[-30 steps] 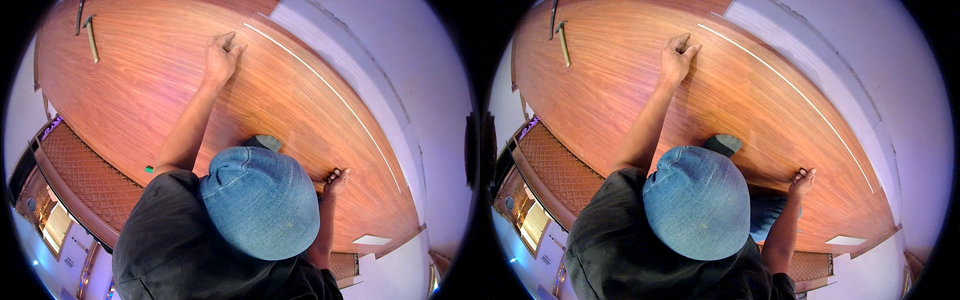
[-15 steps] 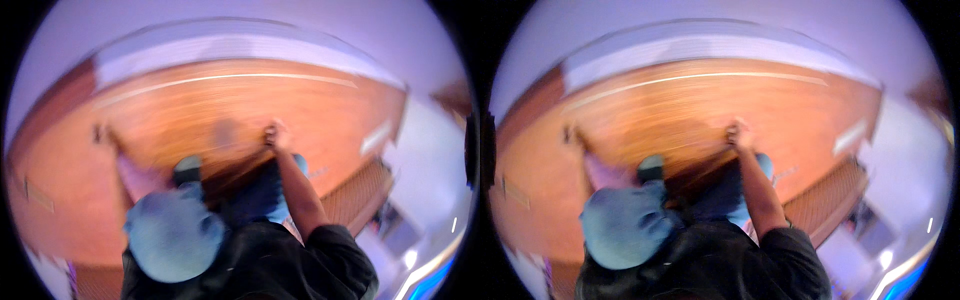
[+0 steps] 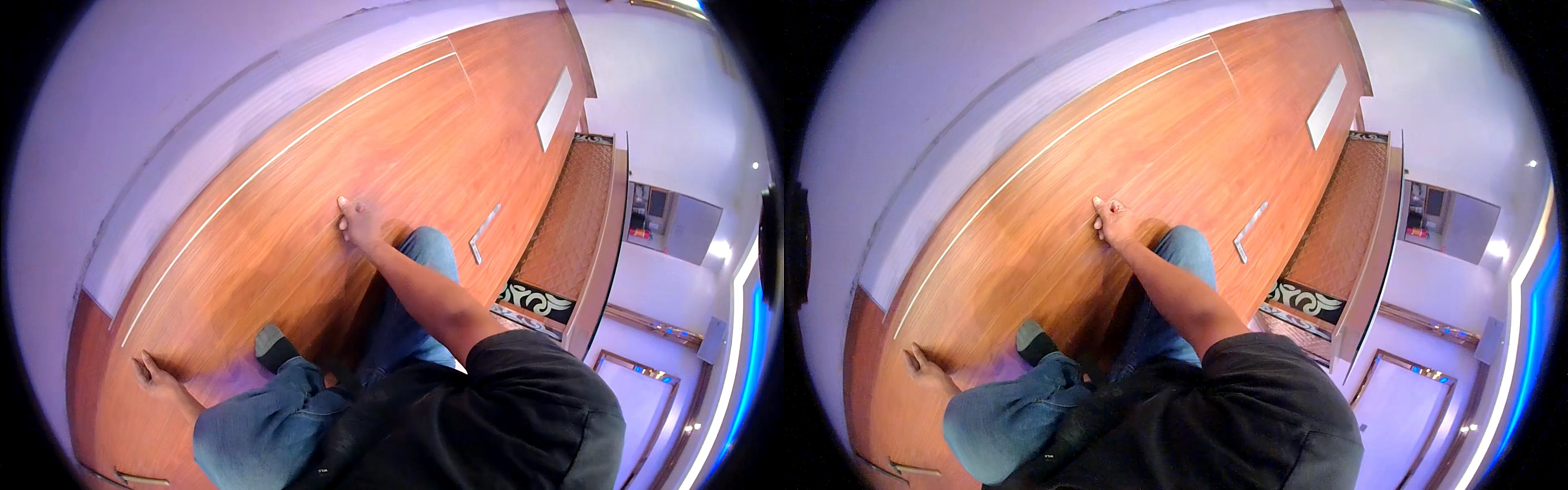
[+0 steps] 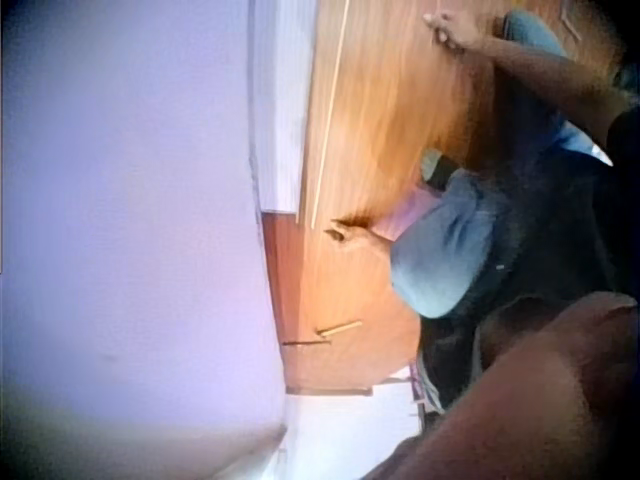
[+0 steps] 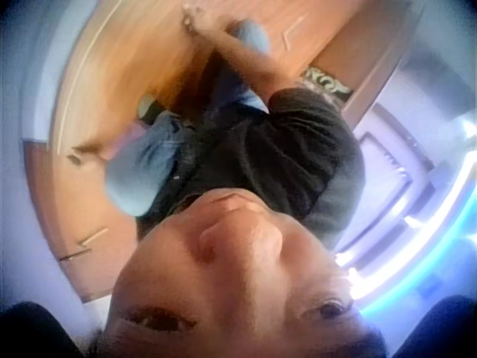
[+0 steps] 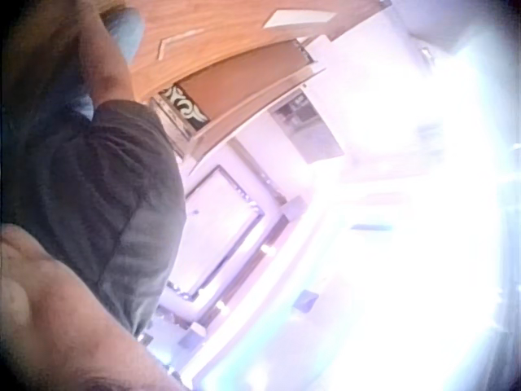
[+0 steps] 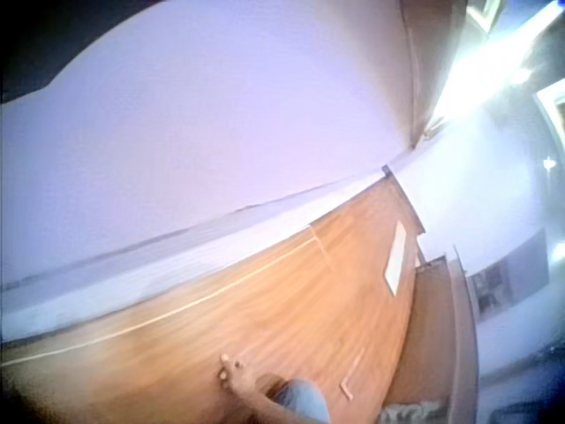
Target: The person cuts a wooden plank on a table saw, then carries it to the installation site. They fit the plank into place, use a hammer and tapping block to secure it, and measure and mark the plank with a ruler and pencil.
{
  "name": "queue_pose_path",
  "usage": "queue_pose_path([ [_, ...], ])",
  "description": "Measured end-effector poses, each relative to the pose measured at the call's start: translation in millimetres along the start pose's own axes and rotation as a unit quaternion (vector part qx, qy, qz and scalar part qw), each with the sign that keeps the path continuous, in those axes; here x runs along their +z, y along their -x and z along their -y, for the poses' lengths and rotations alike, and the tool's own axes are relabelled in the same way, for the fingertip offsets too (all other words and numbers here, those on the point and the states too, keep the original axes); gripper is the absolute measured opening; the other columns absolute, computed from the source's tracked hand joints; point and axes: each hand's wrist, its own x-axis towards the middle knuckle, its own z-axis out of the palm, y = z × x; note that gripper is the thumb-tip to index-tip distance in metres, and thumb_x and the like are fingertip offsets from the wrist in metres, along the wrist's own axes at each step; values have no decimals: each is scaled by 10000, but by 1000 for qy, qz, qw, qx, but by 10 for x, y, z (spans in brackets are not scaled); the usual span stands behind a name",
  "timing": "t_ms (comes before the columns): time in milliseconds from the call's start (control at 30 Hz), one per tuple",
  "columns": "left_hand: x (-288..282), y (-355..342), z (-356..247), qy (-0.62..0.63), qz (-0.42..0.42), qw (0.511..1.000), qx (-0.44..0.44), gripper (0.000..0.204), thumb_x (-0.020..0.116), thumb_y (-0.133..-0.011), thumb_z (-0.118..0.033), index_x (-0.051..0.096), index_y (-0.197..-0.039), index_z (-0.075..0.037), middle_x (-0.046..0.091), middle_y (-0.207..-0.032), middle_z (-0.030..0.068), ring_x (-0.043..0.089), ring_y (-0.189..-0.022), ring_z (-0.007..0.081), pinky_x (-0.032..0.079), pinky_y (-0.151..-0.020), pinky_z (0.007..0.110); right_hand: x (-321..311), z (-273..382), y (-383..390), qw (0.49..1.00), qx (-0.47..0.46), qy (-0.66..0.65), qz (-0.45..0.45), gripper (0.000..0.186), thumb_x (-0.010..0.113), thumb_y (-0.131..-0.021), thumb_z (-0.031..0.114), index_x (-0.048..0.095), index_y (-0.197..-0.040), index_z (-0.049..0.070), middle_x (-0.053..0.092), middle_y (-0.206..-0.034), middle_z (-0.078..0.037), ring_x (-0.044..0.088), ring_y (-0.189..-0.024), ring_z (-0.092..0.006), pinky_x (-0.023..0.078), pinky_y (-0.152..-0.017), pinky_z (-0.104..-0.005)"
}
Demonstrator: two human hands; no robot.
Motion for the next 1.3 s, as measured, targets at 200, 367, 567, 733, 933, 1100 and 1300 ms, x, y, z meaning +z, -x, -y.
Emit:
queue_pose_path([
  [200,-76,-25,-32,-10,13,1000,16,593,755,-1014,-310,611,-1418,100,667,-1411,225,661,-1262,266,508,-1092,368,75,164,76,1000,-15,3,-7,434,683,-1056,359,529,-739,104,629,-588,-54,506,-402,-144,407,-393,-327],
  [367,-23,113,-250,-38,9,999,-3,607,749,-1017,-338,612,-1420,95,674,-1404,217,672,-1237,264,514,-1081,372,-7,211,11,999,-1,46,9,428,663,-1065,369,537,-757,100,636,-594,-63,506,-406,-147,406,-397,-328],
  [567,-27,73,-177,-24,5,1000,-1,619,746,-1018,-344,600,-1435,89,662,-1423,214,652,-1278,261,497,-1108,366,31,189,-77,999,15,6,32,436,622,-1076,433,543,-812,94,593,-585,-38,500,-420,-161,390,-420,-331],
  [733,-31,34,-149,4,17,1000,-21,614,752,-1015,-325,596,-1437,92,656,-1430,213,643,-1293,259,489,-1120,369,58,124,-120,999,34,1,31,415,632,-1071,439,549,-824,116,588,-594,-35,492,-431,-156,371,-417,-327],
  [933,-4,81,-177,-18,10,1000,-4,586,758,-1015,-279,596,-1434,96,667,-1412,208,657,-1266,249,501,-1104,363,21,94,-151,997,69,-36,25,432,652,-1059,447,537,-787,132,548,-572,-22,462,-416,-154,339,-398,-321],
  [1100,92,116,-148,19,8,1000,-14,569,751,-1020,-257,593,-1436,99,666,-1411,209,653,-1266,240,499,-1110,356,-48,29,-272,996,66,-53,20,436,675,-1044,450,526,-757,158,551,-573,-26,454,-401,-151,315,-377,-320],
  [1300,-294,50,543,135,41,989,-45,394,670,-1058,-144,624,-1393,57,691,-1330,170,675,-1133,219,559,-982,313,133,-210,-388,998,37,50,19,401,709,-1005,479,563,-788,174,559,-624,-8,502,-455,-143,340,-404,-309],
])
